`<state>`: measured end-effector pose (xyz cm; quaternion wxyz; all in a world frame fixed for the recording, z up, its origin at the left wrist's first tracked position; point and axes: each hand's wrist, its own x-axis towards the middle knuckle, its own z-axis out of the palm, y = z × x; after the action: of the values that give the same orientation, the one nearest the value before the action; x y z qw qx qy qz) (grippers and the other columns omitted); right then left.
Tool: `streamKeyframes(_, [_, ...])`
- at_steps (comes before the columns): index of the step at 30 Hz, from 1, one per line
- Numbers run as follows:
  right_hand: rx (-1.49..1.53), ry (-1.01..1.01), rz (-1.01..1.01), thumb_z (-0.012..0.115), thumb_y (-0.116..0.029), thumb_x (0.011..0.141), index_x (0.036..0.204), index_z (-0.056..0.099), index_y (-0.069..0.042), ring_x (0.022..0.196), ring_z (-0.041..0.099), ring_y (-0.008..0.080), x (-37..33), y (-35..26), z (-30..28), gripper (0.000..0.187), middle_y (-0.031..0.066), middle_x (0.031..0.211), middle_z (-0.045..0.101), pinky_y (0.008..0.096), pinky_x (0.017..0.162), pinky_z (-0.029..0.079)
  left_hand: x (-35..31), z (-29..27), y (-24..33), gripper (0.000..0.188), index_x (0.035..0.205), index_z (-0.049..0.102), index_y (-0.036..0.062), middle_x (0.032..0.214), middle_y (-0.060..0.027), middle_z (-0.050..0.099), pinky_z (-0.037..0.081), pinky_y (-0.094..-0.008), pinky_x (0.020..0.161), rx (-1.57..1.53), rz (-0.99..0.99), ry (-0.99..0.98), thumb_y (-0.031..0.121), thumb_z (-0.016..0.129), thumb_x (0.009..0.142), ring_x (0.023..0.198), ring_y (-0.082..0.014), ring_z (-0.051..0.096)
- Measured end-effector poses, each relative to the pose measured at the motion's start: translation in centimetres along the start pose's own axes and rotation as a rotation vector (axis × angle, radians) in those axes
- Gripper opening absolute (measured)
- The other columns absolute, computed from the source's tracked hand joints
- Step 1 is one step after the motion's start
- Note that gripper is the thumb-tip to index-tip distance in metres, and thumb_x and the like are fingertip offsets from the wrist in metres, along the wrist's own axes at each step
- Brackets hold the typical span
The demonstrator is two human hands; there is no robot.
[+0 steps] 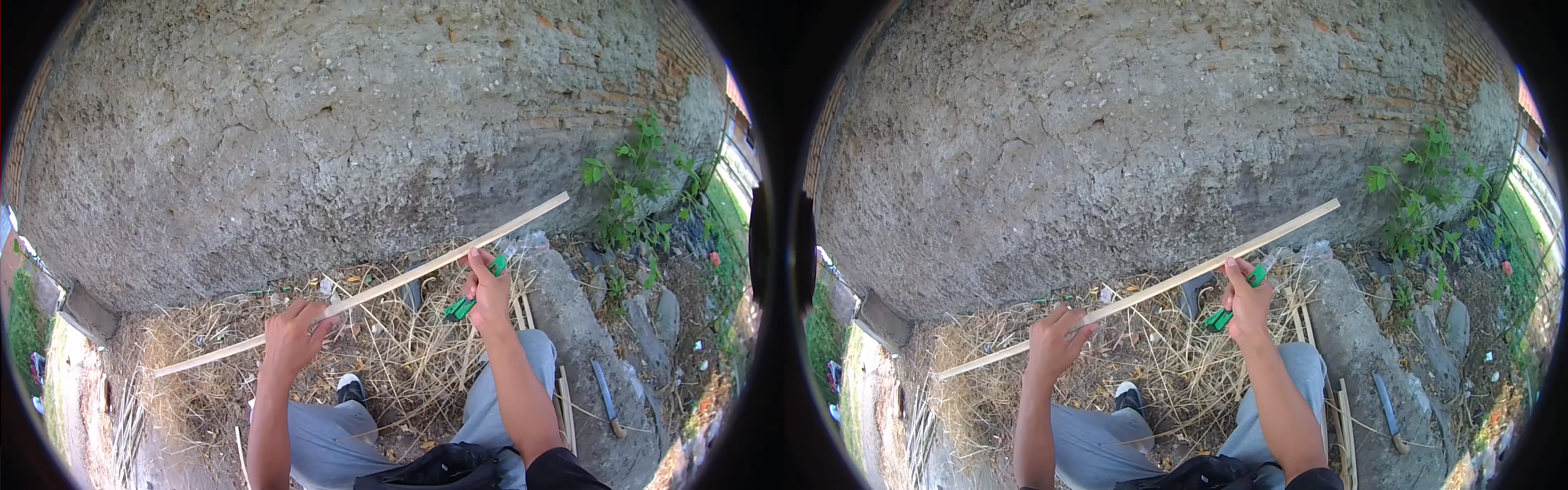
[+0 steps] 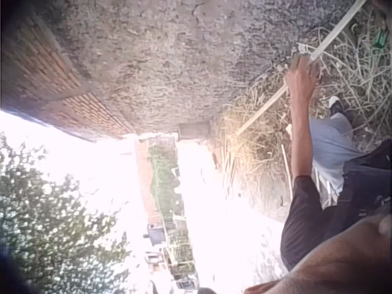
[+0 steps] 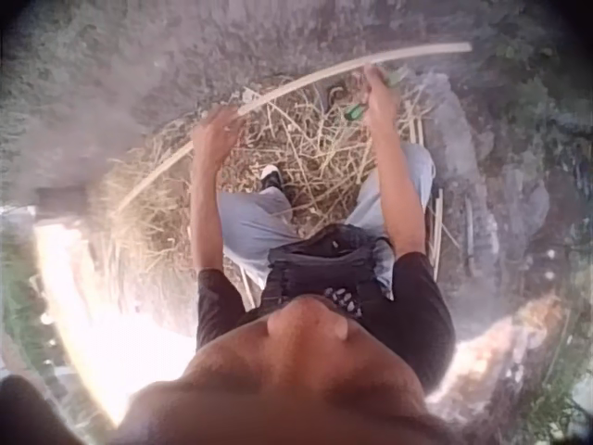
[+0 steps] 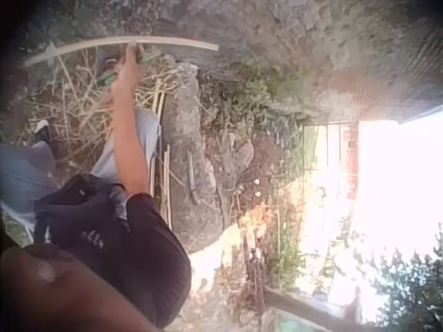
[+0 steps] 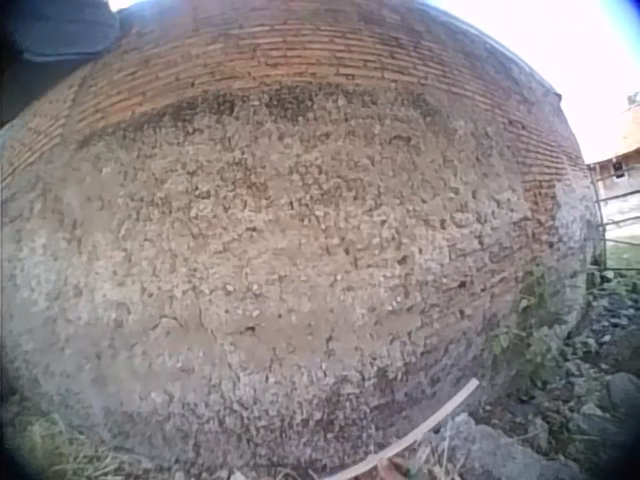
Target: The person holds a bamboo strip and uses a utility knife to peel shavings from its surface, turning the item over to continue the process by hand.
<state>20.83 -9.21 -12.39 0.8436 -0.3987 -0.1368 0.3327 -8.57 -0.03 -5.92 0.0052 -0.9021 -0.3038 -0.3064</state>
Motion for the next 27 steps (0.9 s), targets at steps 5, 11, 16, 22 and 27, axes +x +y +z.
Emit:
streamKeyframes(5, [-0.079,-0.023,0.001,0.068,-0.016,0.088,0.098,0.063,0.001,0.043,0.041,0.0043,0.6,-0.4,-0.3,0.020,0.0063,0.084,0.067,0.0211,0.040,0.031,-0.3,3.1,-1.5,0.023,0.090,0.070,0.0092,0.079,-0.0033,0.062,0.044,-0.0347,0.049,-0.001,-0.017,0.138,0.027,0.076,0.075,0.057,-0.0226,0.059])
streamKeyframes(11, [-0.071,-0.024,0.007,0.068,-0.013,0.087,0.099,0.062,0.001,0.044,0.041,0.0041,0.6,-0.4,0.0,0.020,0.0075,0.085,0.067,0.0210,0.040,0.032,-0.8,3.3,-1.2,0.021,0.092,0.071,0.0084,0.073,-0.0041,0.058,0.044,-0.0353,0.051,-0.006,-0.062,0.163,0.019,0.075,0.075,0.058,-0.0235,0.058])
streamKeyframes(16, [-0.086,-0.041,0.014,0.069,-0.013,0.086,0.099,0.062,0.001,0.044,0.041,0.0035,0.1,0.0,0.3,0.021,0.0069,0.086,0.067,0.0205,0.040,0.032,-0.8,2.6,-1.6,0.021,0.092,0.070,0.0054,0.075,-0.0057,0.061,0.044,-0.0353,0.052,0.001,-0.031,0.162,0.015,0.074,0.075,0.060,-0.0241,0.059])
streamKeyframes(22, [-0.081,-0.063,-0.032,0.071,-0.007,0.083,0.122,0.057,0.003,0.047,0.041,0.0012,-0.2,-0.2,0.7,0.043,0.0081,0.099,0.067,0.0179,0.041,0.032,-1.5,2.5,-1.9,0.019,0.092,0.069,0.0050,0.076,-0.0056,0.063,0.044,-0.0350,0.052,-0.026,-0.022,0.114,0.014,0.073,0.076,0.060,-0.0241,0.059])
streamKeyframes(27, [-0.059,-0.101,-0.078,0.070,-0.009,0.085,0.122,0.056,0.003,0.048,0.041,0.0014,-0.4,-0.4,1.3,0.042,0.0100,0.104,0.067,0.0177,0.041,0.032,-1.9,2.5,-1.7,0.016,0.093,0.069,0.0072,0.076,-0.0046,0.063,0.044,-0.0355,0.053,-0.092,-0.062,0.088,0.014,0.070,0.078,0.060,-0.0246,0.060])
